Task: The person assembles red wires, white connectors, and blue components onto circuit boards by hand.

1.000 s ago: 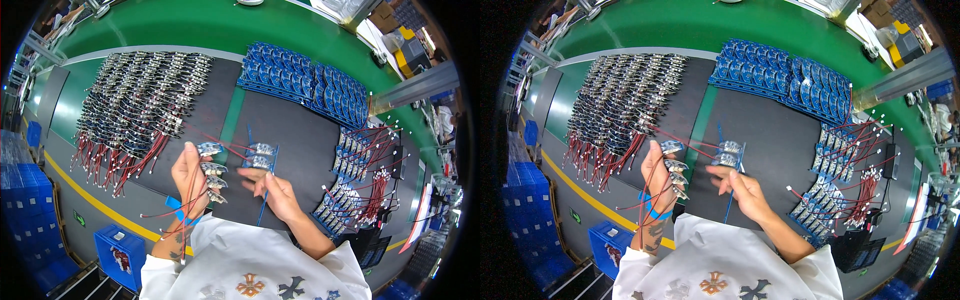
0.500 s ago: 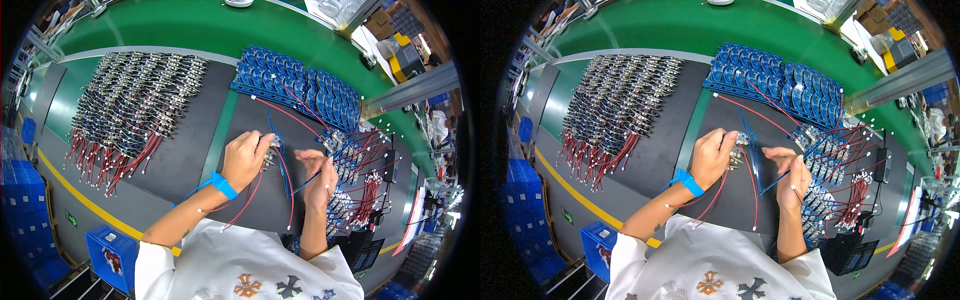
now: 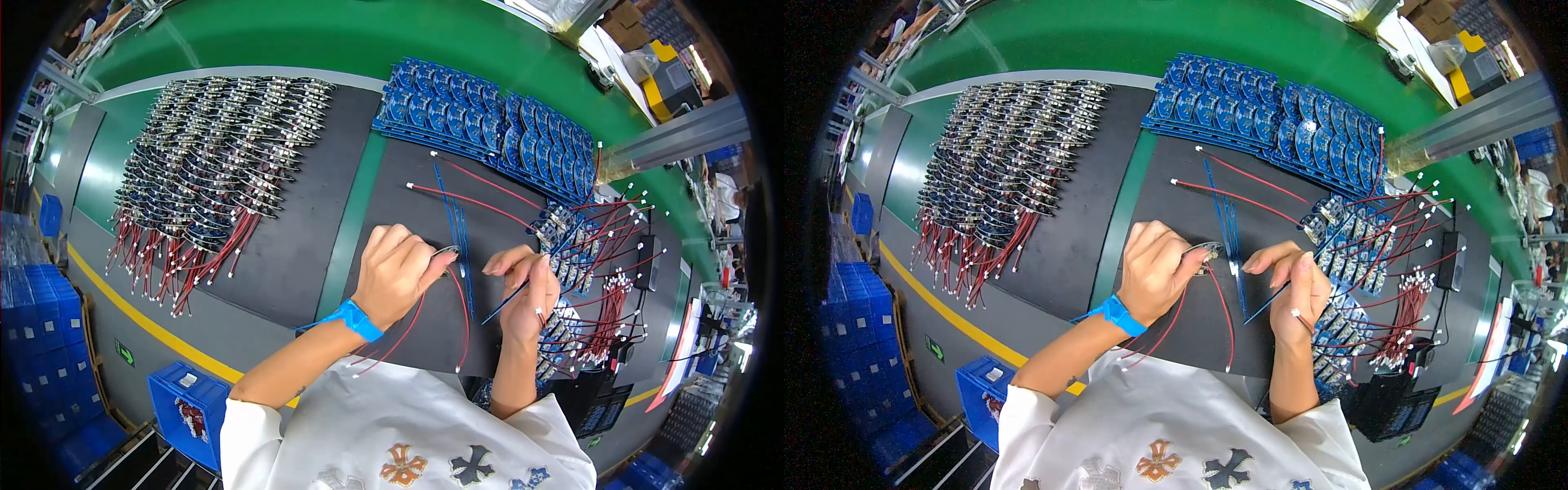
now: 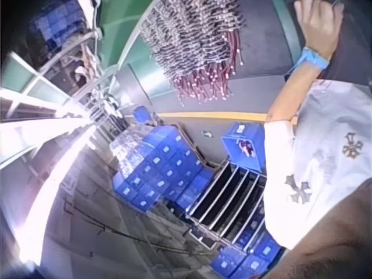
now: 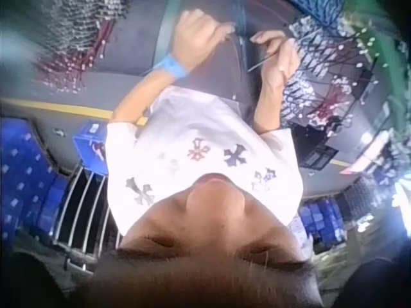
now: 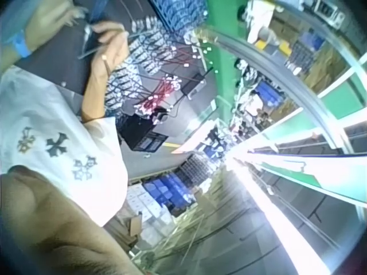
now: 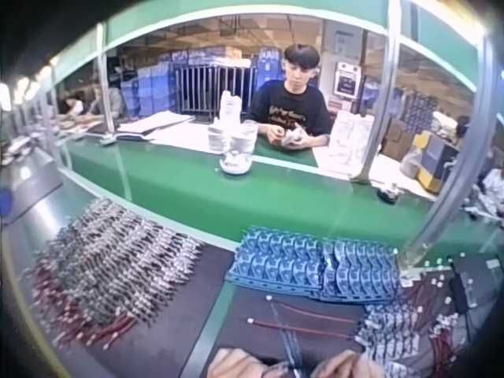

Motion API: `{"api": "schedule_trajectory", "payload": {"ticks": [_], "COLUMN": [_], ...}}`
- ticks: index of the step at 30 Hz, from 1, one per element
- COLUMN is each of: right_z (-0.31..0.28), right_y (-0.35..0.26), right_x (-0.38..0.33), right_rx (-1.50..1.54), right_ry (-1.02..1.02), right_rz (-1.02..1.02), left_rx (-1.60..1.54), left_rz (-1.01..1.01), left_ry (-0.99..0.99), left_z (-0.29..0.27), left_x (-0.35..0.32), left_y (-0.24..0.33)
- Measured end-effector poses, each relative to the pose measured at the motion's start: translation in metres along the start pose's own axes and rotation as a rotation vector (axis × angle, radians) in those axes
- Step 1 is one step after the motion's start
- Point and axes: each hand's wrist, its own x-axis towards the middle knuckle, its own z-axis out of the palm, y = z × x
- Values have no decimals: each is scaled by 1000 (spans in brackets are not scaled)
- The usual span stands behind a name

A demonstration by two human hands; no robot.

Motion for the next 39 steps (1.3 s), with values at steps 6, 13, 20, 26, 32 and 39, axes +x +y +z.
{"api": "schedule_trajectory", "payload": {"ticks": [6,13,20,26,32,39], "right_z": [-1,2,6,2,3,17], "right_y": [2,-3,-3,-2,-3,-21], "right_x": [-2,-3,-4,-4,-6,-23], "right_rx": [13,-6,-7,-34,36,233], "right_ry": [-11,-10,-6,-35,-130,-516], "right_rz": [2,5,22,13,-33,138], "left_rx": [27,212,34,-63,78,-169], "left_rz": [60,152,126,74,147,-129], "left_ry": [-48,33,-146,-357,-513,-298], "left_z": [-7,-10,-24,-47,-69,-73], "left_x": [-12,-2,-23,-15,-28,-37], "left_y": [2,0,3,9,5,18]}}
